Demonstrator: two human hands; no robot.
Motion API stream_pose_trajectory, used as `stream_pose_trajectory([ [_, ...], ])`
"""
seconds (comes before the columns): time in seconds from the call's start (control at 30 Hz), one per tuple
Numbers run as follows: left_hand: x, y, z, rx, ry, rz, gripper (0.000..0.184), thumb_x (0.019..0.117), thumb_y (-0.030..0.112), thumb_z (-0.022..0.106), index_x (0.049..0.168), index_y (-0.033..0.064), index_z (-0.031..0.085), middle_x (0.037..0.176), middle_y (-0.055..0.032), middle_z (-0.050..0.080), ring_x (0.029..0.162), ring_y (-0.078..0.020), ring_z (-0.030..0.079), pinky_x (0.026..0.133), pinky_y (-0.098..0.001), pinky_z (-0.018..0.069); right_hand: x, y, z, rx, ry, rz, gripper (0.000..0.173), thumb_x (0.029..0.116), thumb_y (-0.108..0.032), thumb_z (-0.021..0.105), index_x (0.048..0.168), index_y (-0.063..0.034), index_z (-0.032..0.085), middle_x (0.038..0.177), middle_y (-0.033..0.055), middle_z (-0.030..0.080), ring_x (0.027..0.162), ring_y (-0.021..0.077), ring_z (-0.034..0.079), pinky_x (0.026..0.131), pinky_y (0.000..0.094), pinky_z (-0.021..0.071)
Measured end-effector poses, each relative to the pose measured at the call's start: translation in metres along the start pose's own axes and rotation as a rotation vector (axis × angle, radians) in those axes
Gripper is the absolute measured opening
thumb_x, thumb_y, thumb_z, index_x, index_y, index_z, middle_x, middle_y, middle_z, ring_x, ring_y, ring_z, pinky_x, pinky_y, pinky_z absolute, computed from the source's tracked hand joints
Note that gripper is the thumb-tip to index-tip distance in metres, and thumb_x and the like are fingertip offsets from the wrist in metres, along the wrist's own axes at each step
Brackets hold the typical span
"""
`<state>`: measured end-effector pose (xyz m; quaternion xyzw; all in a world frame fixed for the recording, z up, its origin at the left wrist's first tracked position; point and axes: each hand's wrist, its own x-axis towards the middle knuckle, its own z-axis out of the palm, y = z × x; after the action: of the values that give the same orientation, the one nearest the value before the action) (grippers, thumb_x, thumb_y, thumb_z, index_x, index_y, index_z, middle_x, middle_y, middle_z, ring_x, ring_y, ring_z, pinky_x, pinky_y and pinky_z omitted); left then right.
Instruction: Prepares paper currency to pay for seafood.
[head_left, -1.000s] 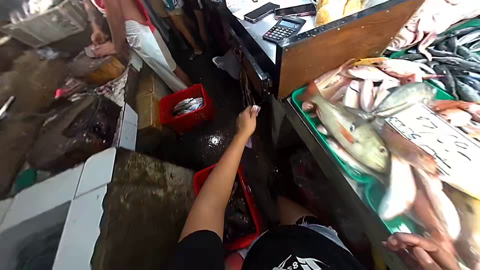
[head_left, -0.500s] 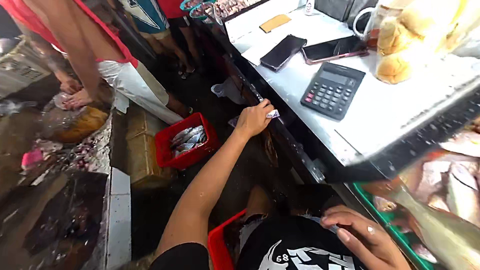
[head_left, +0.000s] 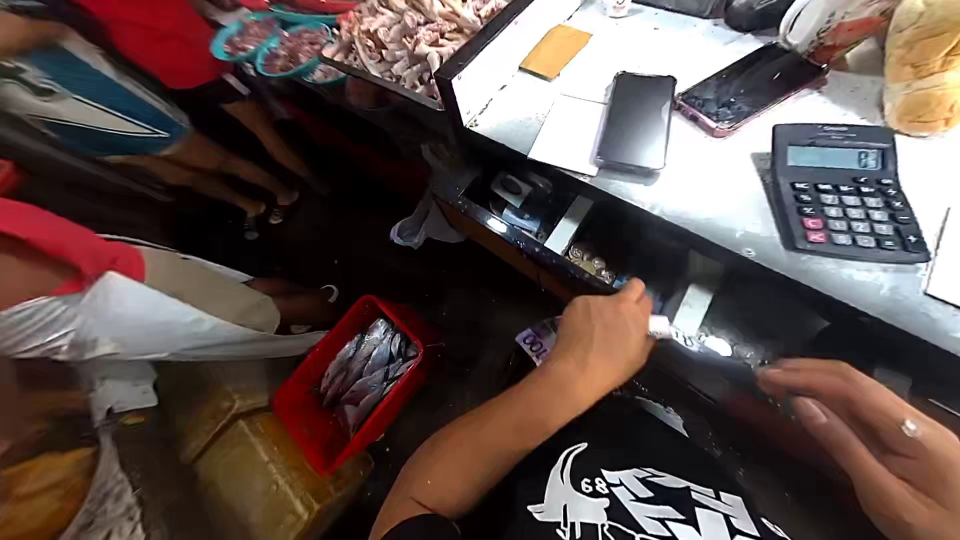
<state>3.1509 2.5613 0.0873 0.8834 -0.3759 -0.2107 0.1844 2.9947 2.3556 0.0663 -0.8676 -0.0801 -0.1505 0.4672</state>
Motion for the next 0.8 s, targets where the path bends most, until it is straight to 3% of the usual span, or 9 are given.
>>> stream_pose_trajectory([
  [0.17, -0.041, -0.028, -0.010, -0.062, -0.154, 0.188, 0.030, 0.0972, 0.019, 0.064, 0.119, -0.0016, 0.069, 0.126, -0.0175, 0.066, 0.083, -0.0344, 0.071, 0.067, -0.0510, 0.0565, 0.040, -0.031, 0.027, -0.237, -0.160, 0.084, 0.035, 0.1062, -0.028, 0.051, 0.119, -0.0013, 0.068, 0.120, 0.0162, 0.068, 0.116, 0.0118, 0.063, 0.101, 0.0236, 0.0498],
  [0.27, -0.050, -0.044, -0.021, -0.076, -0.303, 0.303, 0.032, 0.1005, 0.023, 0.059, 0.118, -0.0018, 0.068, 0.128, -0.0182, 0.064, 0.085, -0.0347, 0.070, 0.067, -0.0507, 0.0555, 0.075, -0.032, 0.051, -0.398, -0.228, 0.146, 0.045, 0.1042, -0.037, 0.048, 0.128, -0.0038, 0.068, 0.133, 0.0181, 0.065, 0.122, 0.0264, 0.063, 0.102, 0.0411, 0.0512],
  [0.37, -0.055, -0.063, -0.029, -0.150, -0.344, 0.416, 0.033, 0.1029, 0.026, 0.056, 0.119, -0.0009, 0.068, 0.121, -0.0185, 0.066, 0.089, -0.0353, 0.069, 0.068, -0.0512, 0.0546, 0.120, -0.019, 0.079, -0.510, -0.320, 0.262, 0.065, 0.1050, -0.049, 0.039, 0.146, -0.0001, 0.053, 0.153, 0.0244, 0.047, 0.139, 0.0414, 0.048, 0.109, 0.0590, 0.0427],
  [0.43, -0.063, -0.082, -0.032, -0.263, -0.258, 0.477, 0.035, 0.1051, 0.028, 0.053, 0.120, 0.0014, 0.070, 0.125, -0.0158, 0.069, 0.096, -0.0330, 0.071, 0.074, -0.0498, 0.0564, 0.148, -0.001, 0.099, -0.609, -0.351, 0.296, 0.073, 0.1053, -0.049, 0.037, 0.153, 0.0054, 0.040, 0.159, 0.0308, 0.033, 0.144, 0.0509, 0.037, 0.112, 0.0672, 0.0348],
  [0.5, -0.075, -0.101, -0.033, -0.413, -0.114, 0.465, 0.038, 0.1073, 0.031, 0.049, 0.118, 0.0036, 0.073, 0.127, -0.0126, 0.069, 0.112, -0.0307, 0.067, 0.091, -0.0473, 0.0543, 0.171, 0.015, 0.113, -0.681, -0.363, 0.335, 0.072, 0.1071, -0.045, 0.035, 0.156, 0.0082, 0.031, 0.159, 0.0347, 0.031, 0.143, 0.0556, 0.036, 0.111, 0.0715, 0.0327],
  [0.6, -0.081, -0.121, -0.023, -0.390, 0.285, 0.396, 0.035, 0.1044, 0.035, 0.052, 0.108, 0.0116, 0.078, 0.130, -0.0076, 0.069, 0.127, -0.0300, 0.059, 0.106, -0.0505, 0.0436, 0.203, 0.024, 0.126, -0.727, -0.285, 0.524, 0.067, 0.1114, -0.043, 0.025, 0.149, 0.0113, 0.041, 0.141, 0.0400, 0.050, 0.130, 0.0598, 0.048, 0.103, 0.0763, 0.0365],
  [0.67, -0.076, -0.136, -0.015, -0.359, 0.345, 0.311, 0.036, 0.1056, 0.035, 0.049, 0.113, 0.0138, 0.077, 0.132, -0.0081, 0.068, 0.134, -0.0295, 0.056, 0.114, -0.0532, 0.0356, 0.227, 0.022, 0.139, -0.740, -0.221, 0.686, 0.065, 0.1133, -0.040, 0.020, 0.151, 0.0089, 0.040, 0.148, 0.0369, 0.046, 0.141, 0.0535, 0.041, 0.112, 0.0720, 0.0287],
  [0.73, -0.069, -0.148, -0.006, -0.335, 0.345, 0.272, 0.037, 0.1073, 0.034, 0.047, 0.113, 0.0127, 0.077, 0.114, -0.0085, 0.073, 0.124, -0.0269, 0.061, 0.120, -0.0480, 0.0298, 0.242, 0.027, 0.151, -0.808, -0.191, 0.696, 0.053, 0.1144, -0.024, 0.021, 0.152, 0.0106, 0.036, 0.154, 0.0351, 0.039, 0.147, 0.0477, 0.035, 0.120, 0.0618, 0.0237],
  [0.8, -0.067, -0.153, -0.001, -0.330, 0.364, 0.321, 0.036, 0.1074, 0.032, 0.047, 0.112, 0.0125, 0.077, 0.101, -0.0081, 0.072, 0.111, -0.0252, 0.066, 0.119, -0.0456, 0.0301, 0.260, 0.024, 0.163, -0.881, -0.255, 0.769, 0.047, 0.1120, -0.008, 0.026, 0.154, 0.0126, 0.029, 0.155, 0.0379, 0.035, 0.147, 0.0506, 0.032, 0.119, 0.0616, 0.0227],
])
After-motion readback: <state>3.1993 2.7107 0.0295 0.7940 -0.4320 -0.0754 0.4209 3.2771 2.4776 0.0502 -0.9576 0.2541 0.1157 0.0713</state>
